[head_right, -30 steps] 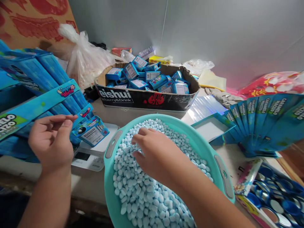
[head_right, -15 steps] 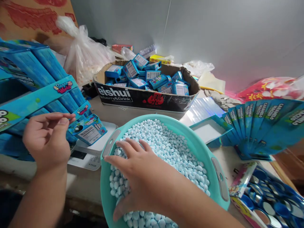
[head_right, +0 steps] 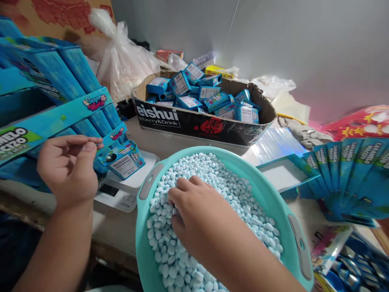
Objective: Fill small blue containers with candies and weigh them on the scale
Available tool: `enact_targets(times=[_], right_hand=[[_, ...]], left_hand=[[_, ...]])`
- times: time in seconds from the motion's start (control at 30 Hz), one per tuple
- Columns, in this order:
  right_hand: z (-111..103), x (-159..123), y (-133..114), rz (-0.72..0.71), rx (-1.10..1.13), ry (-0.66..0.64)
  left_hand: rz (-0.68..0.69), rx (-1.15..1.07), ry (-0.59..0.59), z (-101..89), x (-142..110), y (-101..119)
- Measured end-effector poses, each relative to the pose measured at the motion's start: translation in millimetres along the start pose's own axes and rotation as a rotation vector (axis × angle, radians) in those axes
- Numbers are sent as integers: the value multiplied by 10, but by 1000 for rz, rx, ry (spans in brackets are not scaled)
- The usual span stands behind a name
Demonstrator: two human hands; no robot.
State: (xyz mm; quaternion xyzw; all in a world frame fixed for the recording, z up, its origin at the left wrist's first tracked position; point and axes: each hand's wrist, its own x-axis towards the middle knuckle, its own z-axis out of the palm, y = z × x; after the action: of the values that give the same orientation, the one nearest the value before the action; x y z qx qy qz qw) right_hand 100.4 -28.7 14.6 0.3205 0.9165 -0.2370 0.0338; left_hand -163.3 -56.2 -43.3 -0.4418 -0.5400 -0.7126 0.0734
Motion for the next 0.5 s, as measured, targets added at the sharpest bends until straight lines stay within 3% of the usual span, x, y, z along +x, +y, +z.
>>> enact_targets(times=[0.17,0.33,0.4,0.5], right_hand=[[-95,-39,274,127,-49,15],[-208,-133,604,235,-110,198],[-223,-163,652,227,-116,271],[-193,-193,620,223,-108,299]], left_hand=[[50,47,67,-20,22,24],[135,11,11,-46,-22,103],[239,-34,-148,-56,-84,195],[401,-246,-637,-41,-225,397]])
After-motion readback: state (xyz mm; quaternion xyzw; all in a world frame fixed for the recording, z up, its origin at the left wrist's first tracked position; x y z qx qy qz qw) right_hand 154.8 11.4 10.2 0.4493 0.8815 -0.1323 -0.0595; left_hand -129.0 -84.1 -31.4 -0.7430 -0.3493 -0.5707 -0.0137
